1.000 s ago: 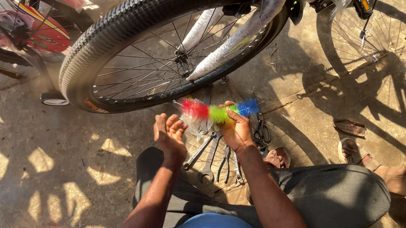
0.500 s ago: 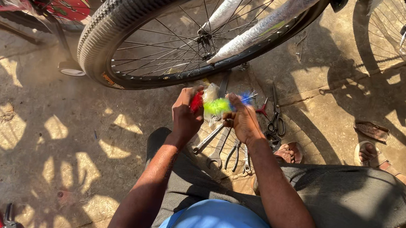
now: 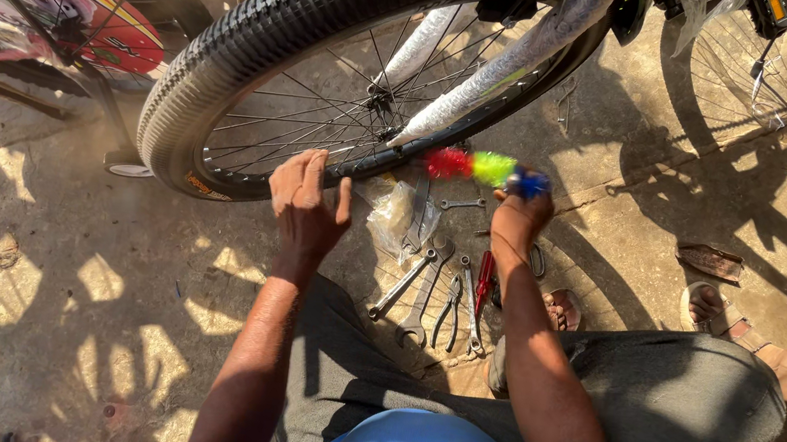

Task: The person removes protective packaging from a bicycle frame and attaches a colorful feather decoration to the front wheel spokes. They then use a screwdriver to install a bell onto the handlebars, tightening the screws to secure it in place.

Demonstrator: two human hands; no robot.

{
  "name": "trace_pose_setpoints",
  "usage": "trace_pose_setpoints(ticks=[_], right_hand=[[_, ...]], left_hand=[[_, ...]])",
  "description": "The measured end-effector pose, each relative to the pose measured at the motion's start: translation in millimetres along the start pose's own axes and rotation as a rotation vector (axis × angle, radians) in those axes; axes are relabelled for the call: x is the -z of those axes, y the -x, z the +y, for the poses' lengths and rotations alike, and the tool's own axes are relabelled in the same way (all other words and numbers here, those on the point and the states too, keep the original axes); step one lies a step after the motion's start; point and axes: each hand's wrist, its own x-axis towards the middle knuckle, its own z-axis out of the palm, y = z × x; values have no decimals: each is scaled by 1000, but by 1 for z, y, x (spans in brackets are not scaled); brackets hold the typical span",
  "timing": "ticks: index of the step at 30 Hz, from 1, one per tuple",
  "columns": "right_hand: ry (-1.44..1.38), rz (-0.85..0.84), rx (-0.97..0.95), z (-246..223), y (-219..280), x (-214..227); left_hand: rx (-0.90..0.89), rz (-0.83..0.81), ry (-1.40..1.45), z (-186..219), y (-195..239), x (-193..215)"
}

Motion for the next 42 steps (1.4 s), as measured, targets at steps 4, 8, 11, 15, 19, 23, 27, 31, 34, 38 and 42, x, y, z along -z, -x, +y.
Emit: trace_pose_setpoints(ticks=[4,8,11,15,19,23,27,31,34,38,42], right_hand=[[-183,30,247,3,-35,-12],[-98,129,332,11,-52,-48],[-183,61,313,13,-52,-70],[-496,-124,4,9,-43,-97],[-625,-163,-411,13,-55,-113],[-620,-317,-646,25,-72,-128],[-638,-441,-623,27,-82,-137],[-642,-613,-573,29,-71,-138],[-588,-708,-558,41,-44,-128],[-481,-339,-363,47,-48,-132],[-482,-445,-238,43,-47,-145]], left_hand=[[-127,-126,-179,-25,-20,-1],[-118,-371,-340,-41,-37,-20],[43,-580,-299,-43,-49,-30],[70,-666,-286,-49,-63,-45],[16,-877,-338,-55,-76,-57],[206,-937,-211,-60,-81,-66],[243,-947,-44,-60,-84,-63],[320,-1048,110,-61,-95,-54],[306,-1027,216,-65,-98,-53],[289,-1129,168,-66,-102,-57],[298,-1226,211,-66,-106,-60]])
